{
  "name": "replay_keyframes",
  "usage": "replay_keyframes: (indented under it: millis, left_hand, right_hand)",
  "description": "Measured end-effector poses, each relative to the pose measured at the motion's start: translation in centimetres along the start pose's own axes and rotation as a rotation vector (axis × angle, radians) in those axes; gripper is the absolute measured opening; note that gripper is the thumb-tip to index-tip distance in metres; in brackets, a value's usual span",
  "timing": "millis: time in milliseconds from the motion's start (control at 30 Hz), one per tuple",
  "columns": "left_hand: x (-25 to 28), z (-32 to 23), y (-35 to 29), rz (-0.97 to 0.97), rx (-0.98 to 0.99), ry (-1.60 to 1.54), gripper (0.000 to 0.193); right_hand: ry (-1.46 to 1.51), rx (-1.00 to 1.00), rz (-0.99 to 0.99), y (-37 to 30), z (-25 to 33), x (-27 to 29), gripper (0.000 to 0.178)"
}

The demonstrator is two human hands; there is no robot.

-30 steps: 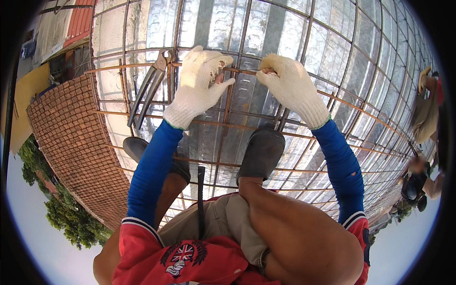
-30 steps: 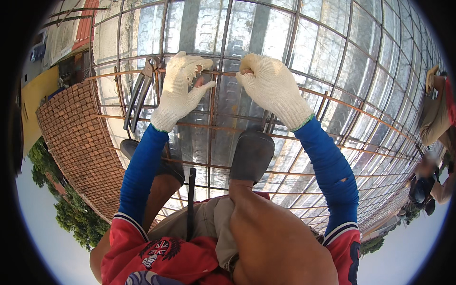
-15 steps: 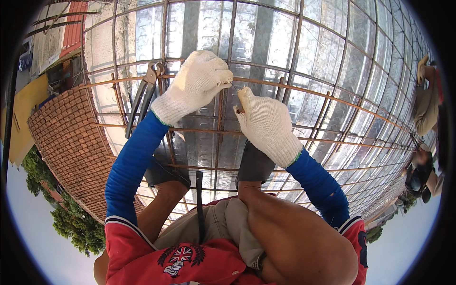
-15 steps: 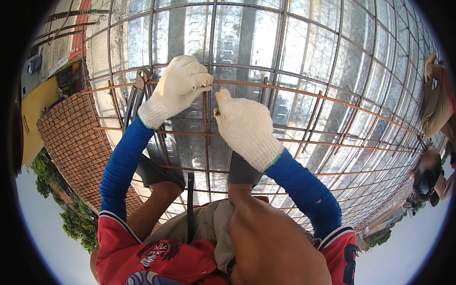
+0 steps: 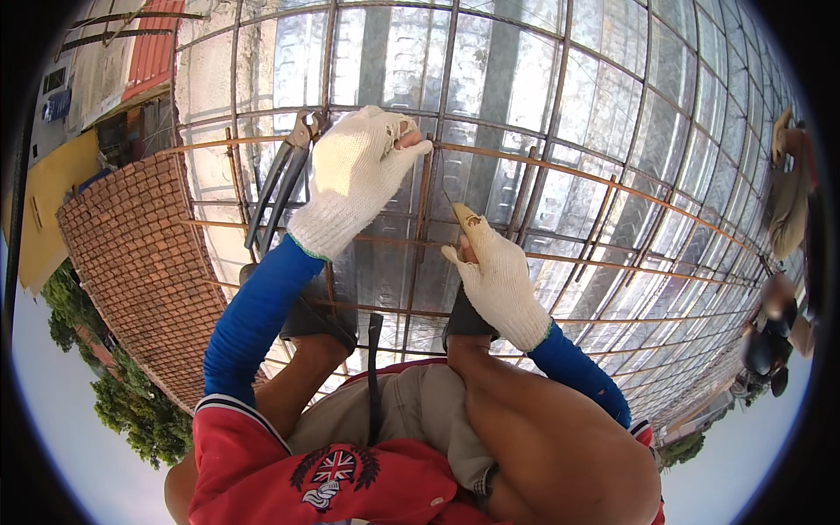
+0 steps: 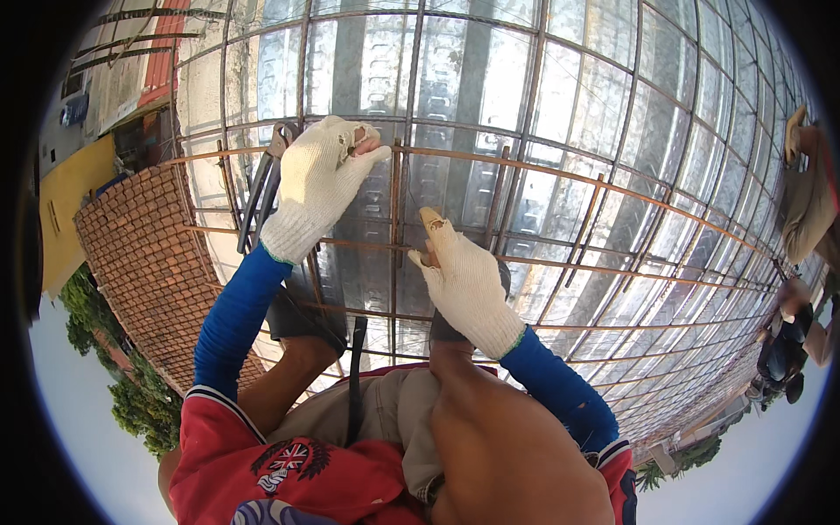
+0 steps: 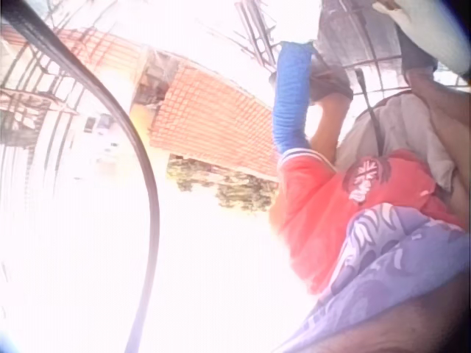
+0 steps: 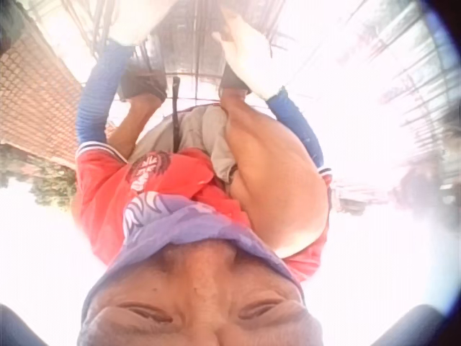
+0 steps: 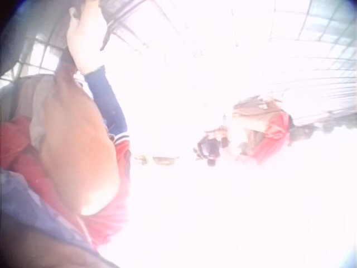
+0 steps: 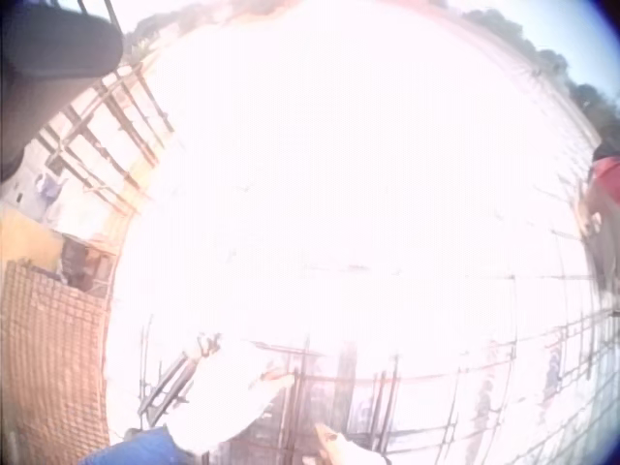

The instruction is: The person assembles a metal scaffolding structure by hand, using pliers to tighten wire ties at the joints. They repeatedly position rods, wrap wire, and twist the wire to secure the frame.

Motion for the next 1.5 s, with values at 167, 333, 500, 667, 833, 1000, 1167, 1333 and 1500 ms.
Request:
replay_keyframes:
  millis: [167,333,500,667,833,1000,1167,1333,1500]
  left_hand:
    - [-3.8,-6.4,-4.3,0.202,0.419,-0.555,0.051]
    - [-8.6,-8.5,-5.2,-0.104,0.725,-1.131,0.03]
    - [-9.9,-10.5,-5.9,-0.313,0.591,-0.73,0.028]
    - [-21.7,-11.0,-5.4,-0.455,0.479,-1.414,0.04]
    - [-20.3,-12.4,-8.5,-0.273,0.44,-2.606,0.036]
    - [-21.3,-13.0,-9.9,-0.332,0.32,-2.047,0.03]
    - [-16.2,-10.5,-9.5,-0.314,0.202,-0.813,0.025]
    - [-11.0,-10.7,-12.0,-0.206,0.134,-0.799,0.02]
    - [-8.6,-9.6,-13.9,-0.246,0.128,-0.6,0.025]
  right_hand:
    - [-0.086,-0.15,0.136,-3.2,0.0,-0.4,0.042]
    - [-0.548,-0.051,0.339,-2.2,2.7,3.2,0.018]
    - [-0.356,0.467,0.049,7.5,10.0,4.1,0.021]
    - [0.303,-0.383,0.408,14.0,12.3,-8.2,0.052]
    - [0.739,-0.445,0.195,15.6,11.1,-13.3,0.042]
    - [0.765,-0.391,0.128,15.7,9.9,-14.7,0.04]
    - [0.76,-0.114,0.085,13.5,9.3,-11.2,0.034]
    - [0.735,-0.074,0.27,7.9,15.1,-0.7,0.028]
    - [0.558,0.04,0.119,4.0,18.6,12.0,0.041]
Point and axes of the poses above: each hand's wrist, its own y-axis towards the middle knuckle, its own x-axis out of the back of the hand, z = x × y, the point moved 1 cm from there along y, towards the middle knuckle, and after that the axes turned 11 degrees about y, right-handed, at the moved point
